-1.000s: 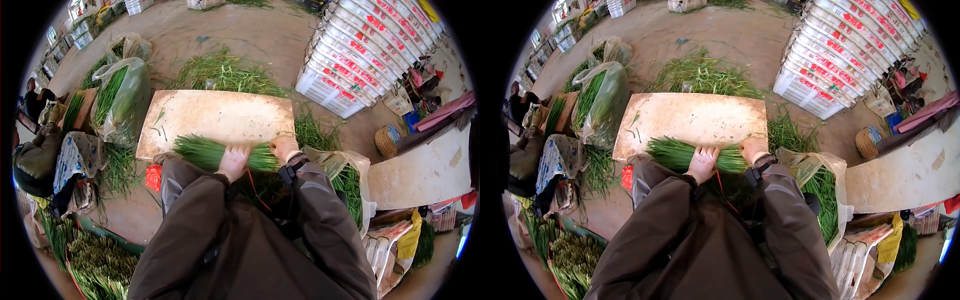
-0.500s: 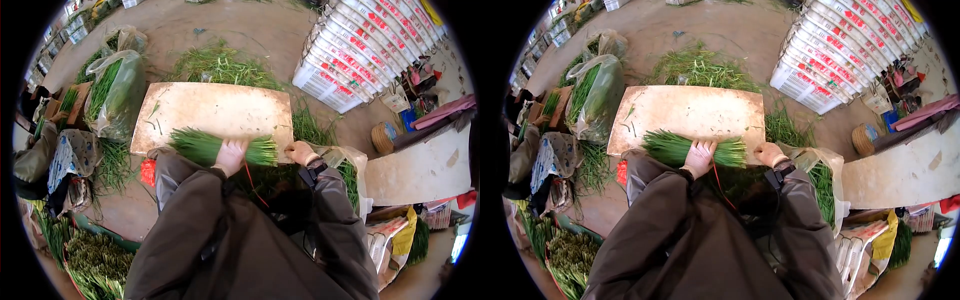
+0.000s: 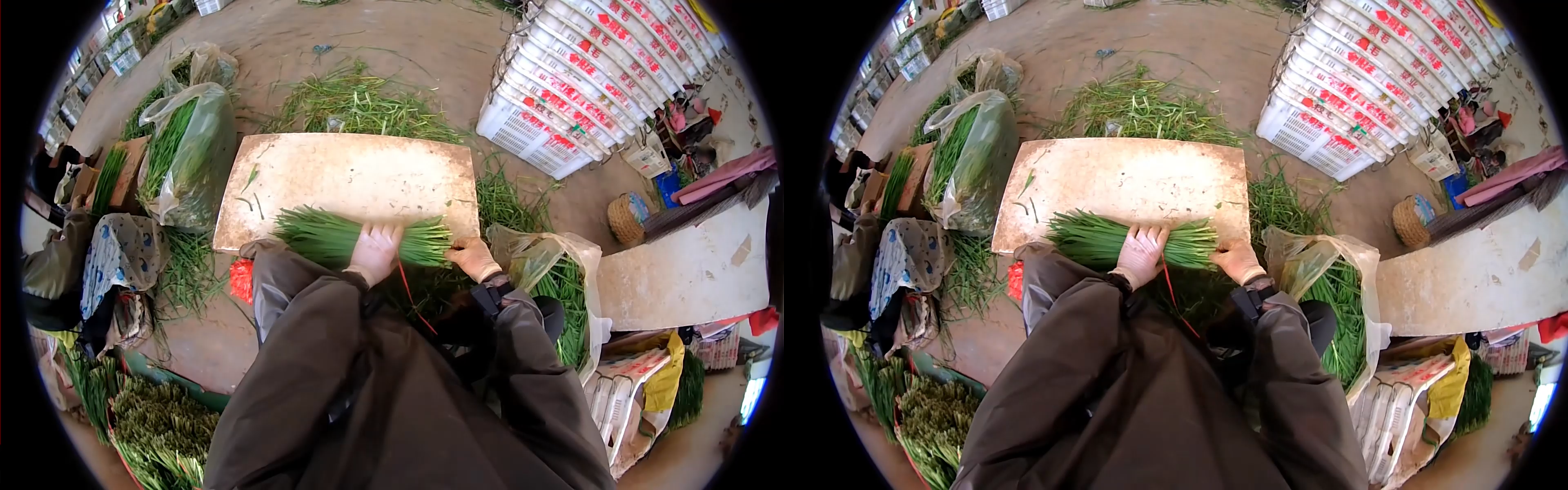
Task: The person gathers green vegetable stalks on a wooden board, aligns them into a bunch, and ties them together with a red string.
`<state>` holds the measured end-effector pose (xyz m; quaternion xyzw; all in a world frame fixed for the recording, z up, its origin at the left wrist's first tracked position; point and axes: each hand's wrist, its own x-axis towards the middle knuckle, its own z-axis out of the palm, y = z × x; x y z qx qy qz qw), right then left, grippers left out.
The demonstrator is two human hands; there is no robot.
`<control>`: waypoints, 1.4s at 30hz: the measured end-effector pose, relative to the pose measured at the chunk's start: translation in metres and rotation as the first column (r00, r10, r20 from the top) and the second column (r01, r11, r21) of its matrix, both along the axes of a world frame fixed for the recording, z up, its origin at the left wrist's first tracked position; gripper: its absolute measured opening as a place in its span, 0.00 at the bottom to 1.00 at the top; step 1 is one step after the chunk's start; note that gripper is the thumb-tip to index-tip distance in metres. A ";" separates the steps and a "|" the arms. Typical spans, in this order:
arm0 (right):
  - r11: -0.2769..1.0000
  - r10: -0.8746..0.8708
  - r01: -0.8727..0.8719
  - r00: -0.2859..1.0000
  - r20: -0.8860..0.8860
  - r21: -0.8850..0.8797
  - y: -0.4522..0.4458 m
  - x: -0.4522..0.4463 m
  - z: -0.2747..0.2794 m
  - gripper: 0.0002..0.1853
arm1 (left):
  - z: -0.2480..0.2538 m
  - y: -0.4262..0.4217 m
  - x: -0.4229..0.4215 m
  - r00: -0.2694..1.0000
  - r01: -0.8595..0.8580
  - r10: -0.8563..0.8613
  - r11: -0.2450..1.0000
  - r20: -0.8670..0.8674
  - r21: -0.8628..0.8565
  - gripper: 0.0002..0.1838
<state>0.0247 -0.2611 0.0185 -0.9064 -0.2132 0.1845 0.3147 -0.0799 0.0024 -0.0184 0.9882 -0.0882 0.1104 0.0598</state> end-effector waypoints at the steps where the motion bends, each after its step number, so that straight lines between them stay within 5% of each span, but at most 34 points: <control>1: 0.998 0.044 -0.038 0.994 0.096 -0.059 0.001 -0.002 0.002 0.20 | 0.000 0.000 -0.001 1.000 0.002 -0.002 1.000 0.005 0.003 0.49; 4: 0.885 -0.045 0.198 0.937 0.346 -0.422 0.011 -0.010 0.017 0.17 | 0.003 0.000 0.000 1.000 0.006 -0.006 1.000 0.010 0.008 0.50; 5: 0.831 0.066 0.231 0.863 0.502 -0.507 -0.003 0.003 0.000 0.13 | 0.003 0.001 0.000 1.000 0.004 -0.004 1.000 0.000 0.010 0.50; 10: 0.841 0.052 0.024 0.991 0.124 -0.540 -0.028 -0.002 -0.011 0.23 | 0.011 0.001 0.007 0.990 -0.049 0.047 0.999 -0.133 -0.011 0.50; 11: 0.890 0.061 -0.076 0.997 -0.047 -0.450 -0.028 -0.003 -0.007 0.25 | 0.013 0.003 0.010 0.987 -0.049 0.044 0.998 -0.153 -0.034 0.50; 13: 0.931 0.090 -0.119 0.991 -0.101 -0.345 -0.016 -0.016 0.002 0.27 | 0.015 0.004 0.011 0.983 -0.045 0.033 0.997 -0.182 -0.064 0.50; 19: 0.972 -0.217 0.217 0.976 -0.018 0.088 0.013 -0.038 -0.042 0.27 | 0.016 0.005 0.012 0.985 -0.031 0.020 0.998 -0.173 -0.062 0.51; 20: 0.967 -0.256 0.255 0.964 -0.064 -0.028 0.013 -0.042 -0.046 0.25 | 0.014 0.004 0.012 0.985 -0.034 0.024 0.998 -0.172 -0.053 0.51; 23: 0.963 -0.258 0.270 0.934 0.246 -0.017 0.011 -0.035 -0.077 0.22 | 0.013 0.005 0.012 0.983 -0.036 0.029 0.999 -0.183 -0.033 0.51; 24: 0.943 -0.323 0.333 0.920 0.220 -0.007 0.008 -0.032 -0.077 0.19 | 0.014 0.005 0.011 0.981 -0.033 0.027 0.999 -0.191 -0.028 0.51; 25: 0.910 -0.349 0.390 0.903 0.252 -0.138 0.003 -0.026 -0.076 0.18 | 0.015 0.004 0.009 0.981 -0.032 0.027 0.999 -0.190 -0.027 0.50; 29: 0.852 -0.486 0.523 0.792 0.369 0.001 -0.015 0.001 -0.053 0.14 | 0.012 0.005 0.008 0.988 -0.017 0.014 1.000 -0.156 -0.022 0.49; 33: 0.966 -0.256 0.239 0.832 0.492 0.099 0.013 0.026 -0.012 0.18 | 0.015 0.004 0.005 0.990 0.013 -0.018 0.999 -0.139 -0.037 0.47; 35: 0.968 -0.058 0.151 0.912 0.405 -0.200 0.044 0.028 0.016 0.24 | 0.016 0.004 0.003 0.991 0.018 -0.024 0.999 -0.134 -0.047 0.46; 38: 0.928 0.125 0.068 0.869 0.479 -0.365 0.081 0.025 0.023 0.31 | 0.012 0.005 0.000 0.998 0.056 -0.057 0.993 -0.014 -0.101 0.41; 41: 0.924 0.060 0.024 0.977 0.207 -0.381 0.091 0.038 0.004 0.21 | 0.010 0.006 -0.003 0.997 0.067 -0.063 0.994 0.046 -0.089 0.41; 42: 0.941 0.043 0.053 0.961 0.274 -0.336 0.084 0.041 -0.002 0.18 | 0.013 0.008 -0.005 0.995 0.080 -0.074 0.991 0.065 -0.107 0.41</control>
